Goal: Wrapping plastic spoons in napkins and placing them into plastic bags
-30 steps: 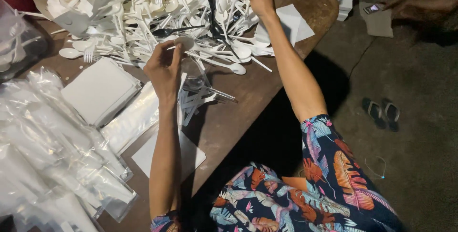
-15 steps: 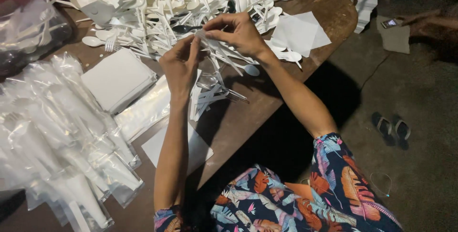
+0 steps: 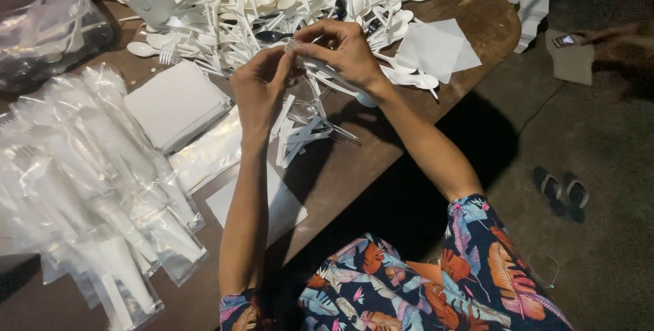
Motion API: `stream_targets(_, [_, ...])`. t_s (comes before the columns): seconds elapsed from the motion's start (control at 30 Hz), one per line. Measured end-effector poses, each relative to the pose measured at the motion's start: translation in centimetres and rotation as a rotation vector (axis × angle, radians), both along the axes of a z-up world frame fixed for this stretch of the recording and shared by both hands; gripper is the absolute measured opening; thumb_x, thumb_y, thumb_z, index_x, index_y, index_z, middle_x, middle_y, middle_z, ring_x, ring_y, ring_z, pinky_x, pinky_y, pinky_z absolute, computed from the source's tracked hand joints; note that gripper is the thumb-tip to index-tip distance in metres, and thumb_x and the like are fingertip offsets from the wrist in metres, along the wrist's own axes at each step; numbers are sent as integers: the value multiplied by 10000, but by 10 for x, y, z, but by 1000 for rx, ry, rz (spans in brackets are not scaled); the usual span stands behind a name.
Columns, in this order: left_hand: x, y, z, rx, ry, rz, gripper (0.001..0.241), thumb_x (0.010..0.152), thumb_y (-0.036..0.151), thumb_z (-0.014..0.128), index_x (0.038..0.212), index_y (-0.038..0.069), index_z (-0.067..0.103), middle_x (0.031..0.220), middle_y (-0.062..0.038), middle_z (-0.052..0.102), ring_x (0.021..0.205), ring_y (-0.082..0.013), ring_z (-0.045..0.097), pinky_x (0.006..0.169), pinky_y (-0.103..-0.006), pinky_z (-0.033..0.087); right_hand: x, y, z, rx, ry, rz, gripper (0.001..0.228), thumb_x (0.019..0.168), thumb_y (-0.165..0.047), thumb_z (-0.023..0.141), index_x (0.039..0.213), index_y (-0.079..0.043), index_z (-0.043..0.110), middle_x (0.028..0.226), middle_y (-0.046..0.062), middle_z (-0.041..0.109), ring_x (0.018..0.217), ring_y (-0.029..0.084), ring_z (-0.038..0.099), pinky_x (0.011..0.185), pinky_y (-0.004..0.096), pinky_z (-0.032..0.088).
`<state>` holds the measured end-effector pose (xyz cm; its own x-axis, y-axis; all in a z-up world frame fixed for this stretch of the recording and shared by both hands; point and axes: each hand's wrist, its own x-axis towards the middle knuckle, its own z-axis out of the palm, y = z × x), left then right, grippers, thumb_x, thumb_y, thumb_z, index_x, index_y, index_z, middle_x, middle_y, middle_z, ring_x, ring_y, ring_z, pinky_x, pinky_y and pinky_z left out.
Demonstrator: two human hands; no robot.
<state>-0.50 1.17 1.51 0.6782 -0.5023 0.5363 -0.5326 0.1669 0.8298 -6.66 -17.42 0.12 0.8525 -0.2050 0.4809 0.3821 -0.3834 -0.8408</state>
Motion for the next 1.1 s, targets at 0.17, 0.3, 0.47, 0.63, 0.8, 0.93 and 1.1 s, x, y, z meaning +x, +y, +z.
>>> stream_targets(0.17, [5,10,1,-11,-102,103,159,1008,157,691,1025,11,752,859,-86,784,730,-135,762,669,-253,683,-12,15,11,-31,31,18,197,1000,-118,728,1195,-90,713,1188,103,712,801,140,728,595,186,615])
stream_targets(0.3, [9,29,6,0,-44,194,174,991,192,705,988,25,752,812,-72,784,688,-127,774,598,-235,673,-30,34,14,-363,-68,-100,324,955,-127,803,1228,-37,653,1087,134,751,885,181,768,738,252,660])
stream_targets(0.47, [2,75,20,86,-9,301,180,974,197,708,928,31,760,739,-61,791,644,-130,802,618,-221,667,-38,69,-2,-672,-252,-125,161,1021,-113,773,1112,15,740,1040,168,789,894,243,802,742,304,657])
stream_targets(0.63, [-3,137,13,199,108,300,97,896,82,682,816,47,724,651,-41,766,553,-57,748,508,-168,655,-54,118,-5,-615,-178,47,262,1017,33,769,1267,81,707,1027,198,672,851,254,666,730,328,545])
stream_targets(0.8, [-8,202,1,478,363,253,72,911,109,703,865,54,707,677,-50,747,584,-88,778,544,-162,647,-57,155,-43,-634,-27,180,233,1007,-46,774,1212,58,736,951,163,658,710,203,610,598,323,506])
stream_targets(0.93, [-6,236,-20,755,338,106,137,925,171,759,1022,75,742,707,-29,760,614,-54,725,567,-192,546,-66,174,-78,-732,78,220,234,1032,-214,720,1159,-25,774,848,90,631,658,234,612,509,383,463])
stream_targets(1.1, [-5,245,-50,763,411,115,169,920,211,809,990,65,761,847,-70,792,704,-137,765,615,-246,594,-74,182,-97,-808,106,216,223,1028,-239,716,1164,-71,766,841,57,603,771,249,615,563,413,513])
